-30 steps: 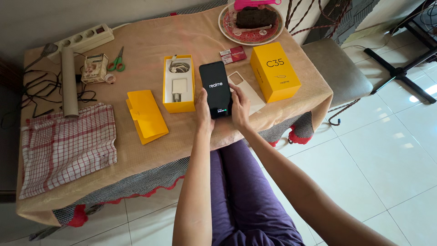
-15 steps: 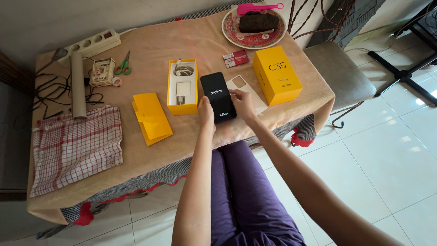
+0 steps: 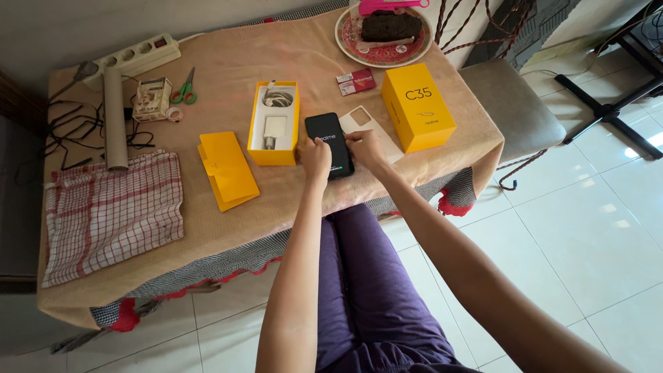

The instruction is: The person unboxes a new Realme C35 smartphone at a table, removing the phone, charging adapter, and cable from the yellow retail box. They plug the charging cable into a power strip, connect it to the phone, power the phone on, then fold the box flaps closed and set the box aside.

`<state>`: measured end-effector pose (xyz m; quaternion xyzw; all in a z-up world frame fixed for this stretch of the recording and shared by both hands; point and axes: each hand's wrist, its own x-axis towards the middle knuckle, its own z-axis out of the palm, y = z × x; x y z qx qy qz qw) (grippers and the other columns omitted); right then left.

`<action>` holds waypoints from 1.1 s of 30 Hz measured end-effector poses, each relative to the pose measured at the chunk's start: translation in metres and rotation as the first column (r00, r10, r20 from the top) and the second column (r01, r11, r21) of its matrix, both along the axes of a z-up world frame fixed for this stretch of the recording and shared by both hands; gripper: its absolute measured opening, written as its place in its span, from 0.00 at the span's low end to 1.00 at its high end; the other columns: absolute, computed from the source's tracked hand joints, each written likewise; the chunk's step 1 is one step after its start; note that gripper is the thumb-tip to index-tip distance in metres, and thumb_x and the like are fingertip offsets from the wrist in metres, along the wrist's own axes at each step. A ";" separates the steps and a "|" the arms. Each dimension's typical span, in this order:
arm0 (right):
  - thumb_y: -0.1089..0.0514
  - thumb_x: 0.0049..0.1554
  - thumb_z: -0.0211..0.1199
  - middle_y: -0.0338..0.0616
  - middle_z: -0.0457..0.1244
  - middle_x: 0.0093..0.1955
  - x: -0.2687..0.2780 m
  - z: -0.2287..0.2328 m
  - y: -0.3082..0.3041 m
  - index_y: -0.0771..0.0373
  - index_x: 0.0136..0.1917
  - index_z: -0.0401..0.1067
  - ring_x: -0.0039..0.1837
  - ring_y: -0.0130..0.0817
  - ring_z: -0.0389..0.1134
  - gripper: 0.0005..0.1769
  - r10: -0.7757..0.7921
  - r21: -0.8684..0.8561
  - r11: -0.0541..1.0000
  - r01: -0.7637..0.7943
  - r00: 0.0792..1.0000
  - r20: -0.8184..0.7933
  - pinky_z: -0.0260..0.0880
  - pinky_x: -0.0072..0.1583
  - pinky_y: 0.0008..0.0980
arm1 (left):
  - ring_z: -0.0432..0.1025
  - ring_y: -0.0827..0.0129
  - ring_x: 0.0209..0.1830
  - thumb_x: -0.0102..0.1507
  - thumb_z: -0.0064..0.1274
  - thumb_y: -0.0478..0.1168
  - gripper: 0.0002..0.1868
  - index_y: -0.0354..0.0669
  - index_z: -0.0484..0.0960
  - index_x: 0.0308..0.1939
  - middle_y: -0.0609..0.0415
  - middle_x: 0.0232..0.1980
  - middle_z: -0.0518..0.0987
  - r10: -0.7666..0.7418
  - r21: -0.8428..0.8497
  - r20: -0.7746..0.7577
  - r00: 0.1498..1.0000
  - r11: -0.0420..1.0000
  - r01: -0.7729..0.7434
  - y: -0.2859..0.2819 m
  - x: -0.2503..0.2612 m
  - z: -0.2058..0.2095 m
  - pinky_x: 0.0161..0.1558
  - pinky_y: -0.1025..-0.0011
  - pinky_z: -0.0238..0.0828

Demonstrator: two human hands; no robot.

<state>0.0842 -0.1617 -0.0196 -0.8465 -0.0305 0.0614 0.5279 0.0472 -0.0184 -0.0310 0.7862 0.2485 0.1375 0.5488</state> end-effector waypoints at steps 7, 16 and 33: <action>0.61 0.57 0.61 0.47 0.72 0.38 0.004 -0.004 0.000 0.60 0.54 0.81 0.38 0.32 0.73 0.13 0.012 -0.043 0.999 -0.012 1.000 -0.008 0.75 0.44 0.34 | 0.74 0.37 0.54 0.68 0.37 0.42 0.22 0.24 0.80 0.46 0.27 0.48 0.80 -0.005 0.048 -0.004 1.000 0.999 0.005 0.006 -0.002 -0.006 0.57 0.53 0.70; 0.55 0.56 0.63 0.53 0.72 0.45 0.007 0.016 0.005 0.57 0.51 0.83 0.50 0.48 0.74 0.13 0.086 -0.311 0.950 -0.016 0.973 0.214 0.72 0.53 0.43 | 0.77 0.39 0.42 0.65 0.49 0.51 0.22 0.31 0.83 0.34 0.35 0.36 0.82 -0.096 0.442 0.113 0.989 0.896 0.037 0.007 -0.024 0.050 0.47 0.48 0.71; 0.54 0.59 0.65 0.48 0.74 0.54 0.039 0.101 0.089 0.64 0.59 0.78 0.56 0.31 0.75 0.18 0.432 -0.097 0.901 -0.423 0.855 0.286 0.73 0.59 0.32 | 0.71 0.38 0.62 0.67 0.47 0.50 0.33 0.32 0.67 0.71 0.28 0.59 0.77 -0.057 0.436 -0.081 0.995 0.896 0.086 0.192 0.011 0.050 0.63 0.51 0.67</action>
